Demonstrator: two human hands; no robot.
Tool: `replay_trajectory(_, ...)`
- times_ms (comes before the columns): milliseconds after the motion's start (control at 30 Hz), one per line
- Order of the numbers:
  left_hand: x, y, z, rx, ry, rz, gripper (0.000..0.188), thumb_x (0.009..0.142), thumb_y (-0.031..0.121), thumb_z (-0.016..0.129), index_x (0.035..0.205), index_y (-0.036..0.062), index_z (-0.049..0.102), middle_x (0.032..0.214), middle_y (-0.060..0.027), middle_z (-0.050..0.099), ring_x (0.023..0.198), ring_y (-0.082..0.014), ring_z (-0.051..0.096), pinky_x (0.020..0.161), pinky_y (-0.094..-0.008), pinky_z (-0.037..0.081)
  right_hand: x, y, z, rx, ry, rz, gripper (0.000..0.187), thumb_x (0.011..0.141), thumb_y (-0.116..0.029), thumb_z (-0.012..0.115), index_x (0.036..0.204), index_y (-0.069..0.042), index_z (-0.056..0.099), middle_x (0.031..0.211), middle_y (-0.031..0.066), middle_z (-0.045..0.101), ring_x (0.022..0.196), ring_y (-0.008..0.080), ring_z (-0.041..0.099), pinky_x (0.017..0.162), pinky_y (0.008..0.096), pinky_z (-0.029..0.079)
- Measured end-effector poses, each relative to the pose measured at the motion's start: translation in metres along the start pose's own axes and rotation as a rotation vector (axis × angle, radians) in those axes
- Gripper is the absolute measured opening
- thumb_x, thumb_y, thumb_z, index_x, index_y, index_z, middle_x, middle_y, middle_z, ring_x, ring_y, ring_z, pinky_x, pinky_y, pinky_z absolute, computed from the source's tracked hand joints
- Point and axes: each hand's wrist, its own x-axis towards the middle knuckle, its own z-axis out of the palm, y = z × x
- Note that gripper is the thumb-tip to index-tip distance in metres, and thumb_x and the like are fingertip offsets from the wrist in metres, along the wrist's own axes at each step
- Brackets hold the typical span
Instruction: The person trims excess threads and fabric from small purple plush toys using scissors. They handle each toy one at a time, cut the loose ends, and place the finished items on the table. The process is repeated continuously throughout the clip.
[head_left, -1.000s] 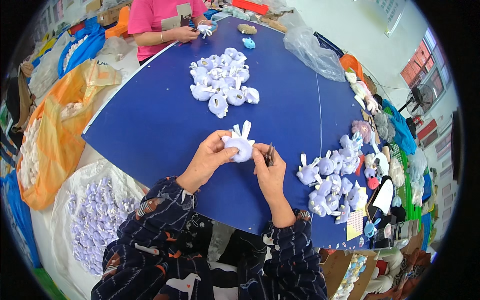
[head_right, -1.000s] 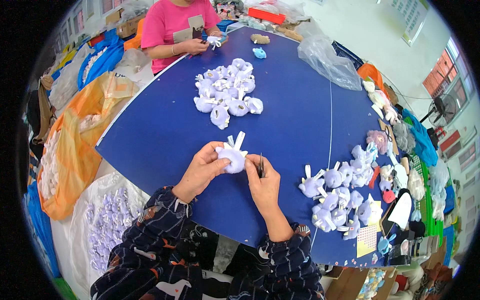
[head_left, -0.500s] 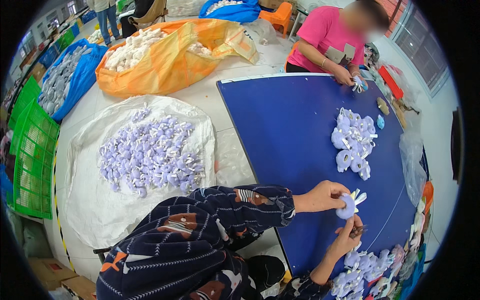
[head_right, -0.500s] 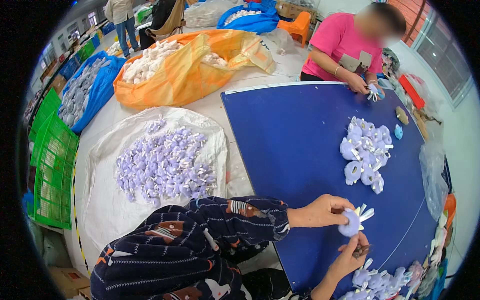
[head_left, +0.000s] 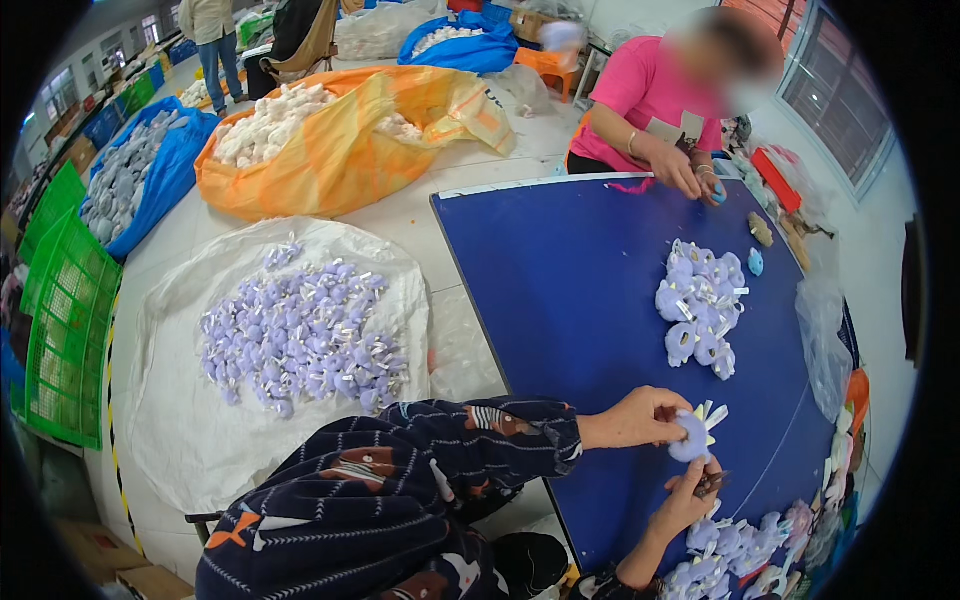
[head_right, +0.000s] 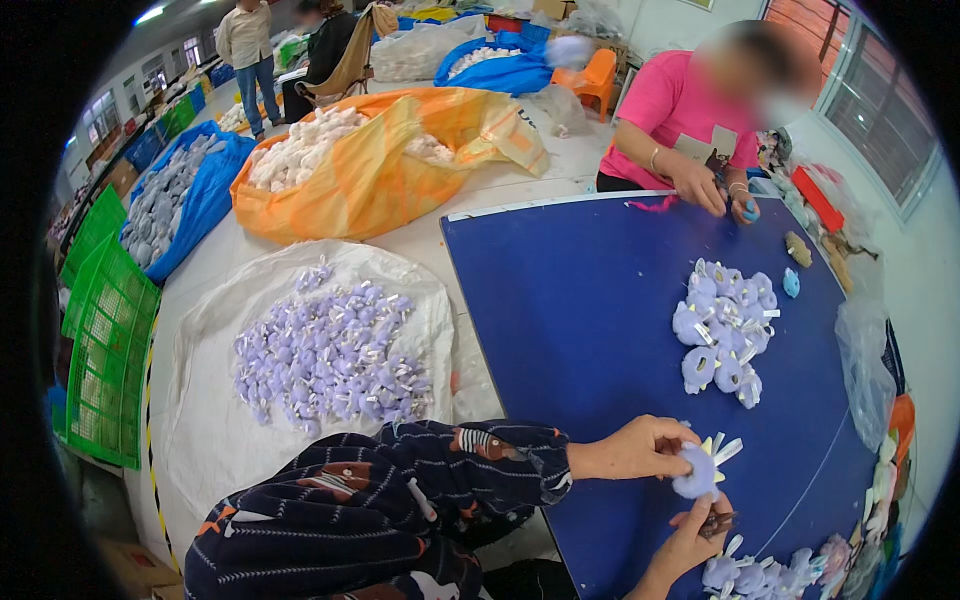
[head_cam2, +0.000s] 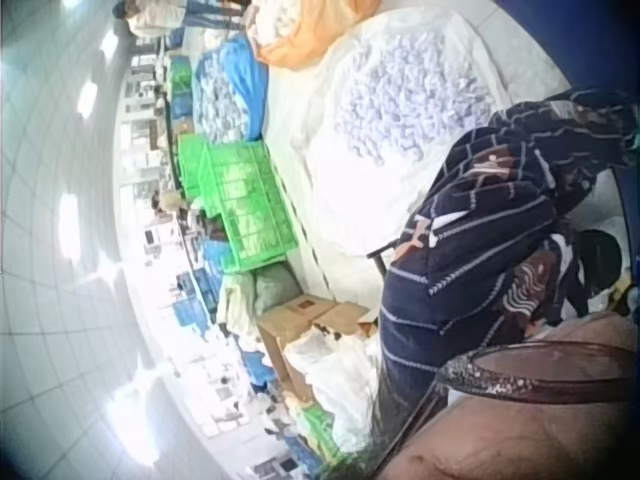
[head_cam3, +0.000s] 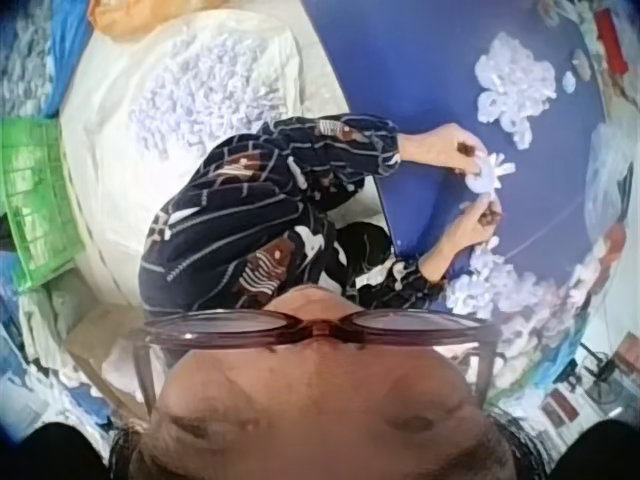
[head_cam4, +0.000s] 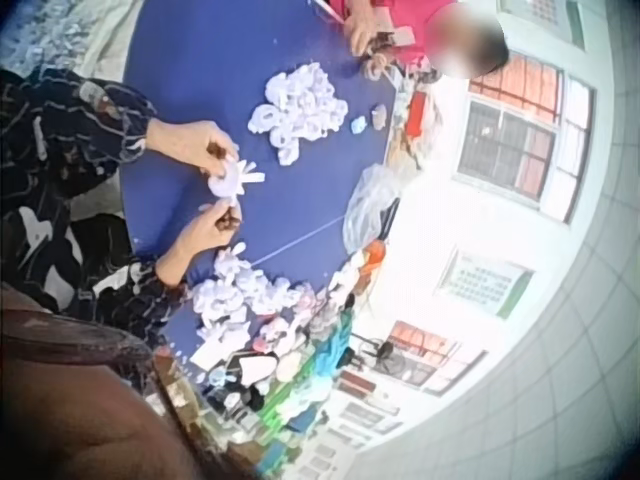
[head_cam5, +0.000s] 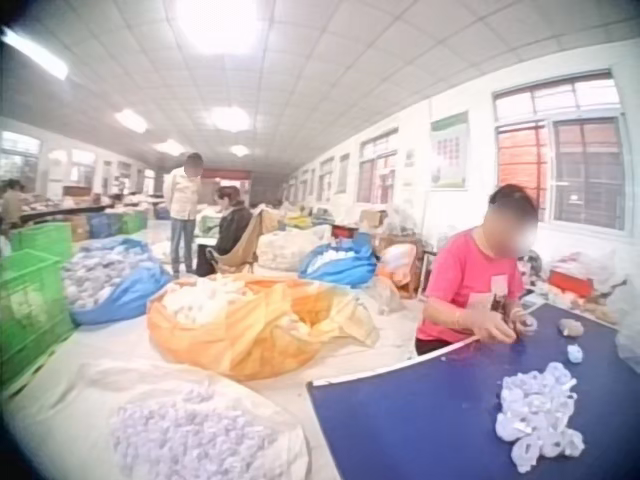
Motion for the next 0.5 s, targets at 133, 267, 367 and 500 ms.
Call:
replay_trajectory(133,0.000,-0.005,0.001,0.114,0.082,0.125,0.035,0.072,0.015,0.069,0.101,-0.0028,0.059,0.081,-0.0088,0.058,0.067,-0.0123,0.057,0.058,-0.0237,0.047,0.000,-0.002,0.002,-0.003,-0.005,0.024,0.025,0.087,-0.021,0.055,0.094,0.003,0.052,0.073,0.0053,0.052,0.049,0.0055,0.043,0.042,0.0168,0.032)
replay_trajectory(267,0.003,-0.005,0.007,0.198,0.051,0.197,0.032,0.073,0.014,0.069,0.100,-0.0003,0.061,0.083,-0.0068,0.055,0.073,-0.0117,0.056,0.063,-0.0241,0.046,-0.001,-0.003,-0.007,-0.047,0.054,0.020,0.020,0.085,-0.016,0.057,0.093,0.002,0.052,0.073,0.0043,0.053,0.050,0.0049,0.043,0.043,0.0169,0.033)
replay_trajectory(367,-0.002,-0.007,-0.004,0.298,0.064,0.288,0.028,0.075,0.008,0.067,0.101,-0.0002,0.060,0.090,-0.0063,0.058,0.079,-0.0107,0.056,0.068,-0.0239,0.046,0.002,0.001,0.002,-0.006,0.076,0.124,0.012,0.081,-0.006,0.057,0.092,0.000,0.054,0.071,0.0020,0.054,0.052,0.0046,0.045,0.044,0.0178,0.036)
replay_trajectory(500,0.002,-0.015,-0.003,0.137,0.098,0.174,0.028,0.077,0.002,0.064,0.104,-0.0029,0.058,0.097,-0.0091,0.057,0.084,-0.0148,0.060,0.071,-0.0240,0.050,0.008,-0.003,0.004,0.074,0.016,0.237,0.014,0.079,-0.007,0.061,0.090,0.000,0.057,0.070,0.0004,0.055,0.054,0.0038,0.047,0.046,0.0178,0.040)
